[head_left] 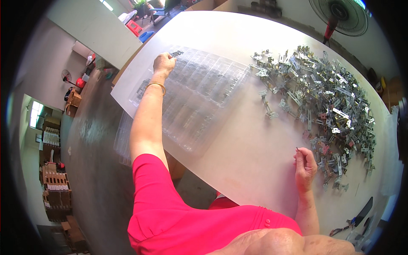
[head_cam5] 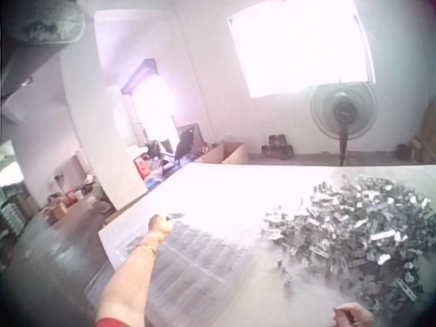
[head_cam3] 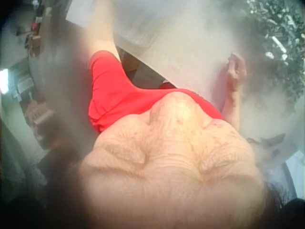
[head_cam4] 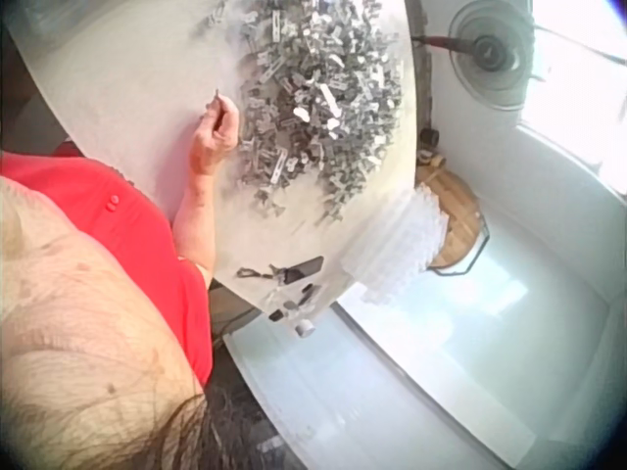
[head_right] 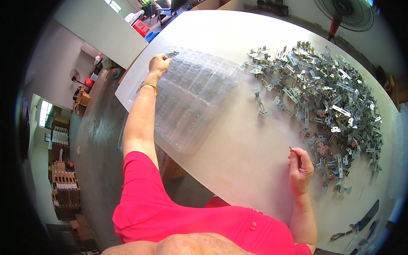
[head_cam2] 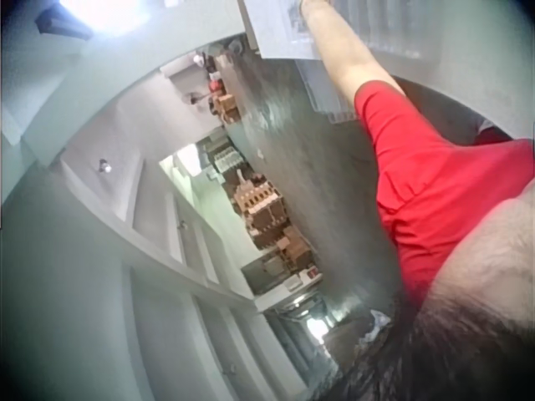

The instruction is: Assembling small metal components by hand and placing them into a plastic tray.

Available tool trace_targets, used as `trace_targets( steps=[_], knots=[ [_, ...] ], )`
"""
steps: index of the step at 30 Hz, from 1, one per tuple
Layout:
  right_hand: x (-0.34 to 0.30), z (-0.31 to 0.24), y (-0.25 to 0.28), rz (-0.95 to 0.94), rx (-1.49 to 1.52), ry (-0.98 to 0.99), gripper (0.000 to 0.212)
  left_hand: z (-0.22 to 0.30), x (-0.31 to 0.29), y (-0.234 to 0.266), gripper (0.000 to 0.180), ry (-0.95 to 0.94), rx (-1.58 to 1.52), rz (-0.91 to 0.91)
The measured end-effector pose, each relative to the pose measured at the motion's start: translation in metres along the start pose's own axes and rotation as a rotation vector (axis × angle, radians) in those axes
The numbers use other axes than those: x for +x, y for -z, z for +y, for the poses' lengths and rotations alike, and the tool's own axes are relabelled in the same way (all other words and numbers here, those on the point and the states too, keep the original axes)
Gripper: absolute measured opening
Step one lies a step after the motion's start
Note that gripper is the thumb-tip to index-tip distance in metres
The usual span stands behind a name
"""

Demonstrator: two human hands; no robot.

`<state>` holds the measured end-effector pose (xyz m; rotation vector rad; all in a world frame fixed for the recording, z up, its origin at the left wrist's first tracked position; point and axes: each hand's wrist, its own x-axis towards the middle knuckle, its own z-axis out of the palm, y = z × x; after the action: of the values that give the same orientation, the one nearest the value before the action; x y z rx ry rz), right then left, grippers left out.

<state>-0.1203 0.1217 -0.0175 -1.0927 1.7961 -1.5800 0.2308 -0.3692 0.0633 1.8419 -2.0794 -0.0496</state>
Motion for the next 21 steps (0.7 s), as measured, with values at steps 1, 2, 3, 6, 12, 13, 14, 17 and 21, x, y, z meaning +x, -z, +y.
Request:
trace_targets(
  steps=[1,2,3,6,12,13,14,17,21],
  knots=[
    [0.0,0.0,-0.001,0.004,0.006,0.007,0.008,0.0,0.0,-0.001,0.026,-0.002,0.001,-0.004],
    [0.0,0.0,-0.001,0.007,0.005,0.004,0.008,-0.001,-0.001,-0.004,0.024,-0.032,-0.011,0.009],
    [0.0,-0.001,-0.002,0.021,0.008,0.006,0.008,-0.001,-0.001,-0.006,0.023,-0.062,-0.024,0.023],
    [-0.002,-0.002,-0.002,0.039,0.009,0.011,0.008,0.001,-0.001,-0.011,0.025,-0.053,-0.015,0.015],
    [-0.001,-0.004,-0.005,0.038,-0.054,0.013,0.006,-0.007,0.001,-0.012,0.029,-0.076,0.108,0.007],
    [-0.001,-0.006,-0.004,0.025,-0.087,0.038,0.006,-0.008,-0.002,-0.005,0.03,-0.101,0.107,0.036],
    [0.0,-0.007,-0.003,0.049,-0.104,0.016,0.006,0.001,-0.007,0.002,0.03,-0.131,0.099,0.07],
    [0.001,-0.004,-0.005,0.055,-0.035,0.041,0.006,0.05,-0.036,0.031,0.026,-0.237,-0.013,0.007],
    [0.002,-0.005,-0.005,0.053,-0.027,0.06,0.006,0.133,-0.116,0.068,0.019,-0.588,-0.161,0.046]
  ],
)
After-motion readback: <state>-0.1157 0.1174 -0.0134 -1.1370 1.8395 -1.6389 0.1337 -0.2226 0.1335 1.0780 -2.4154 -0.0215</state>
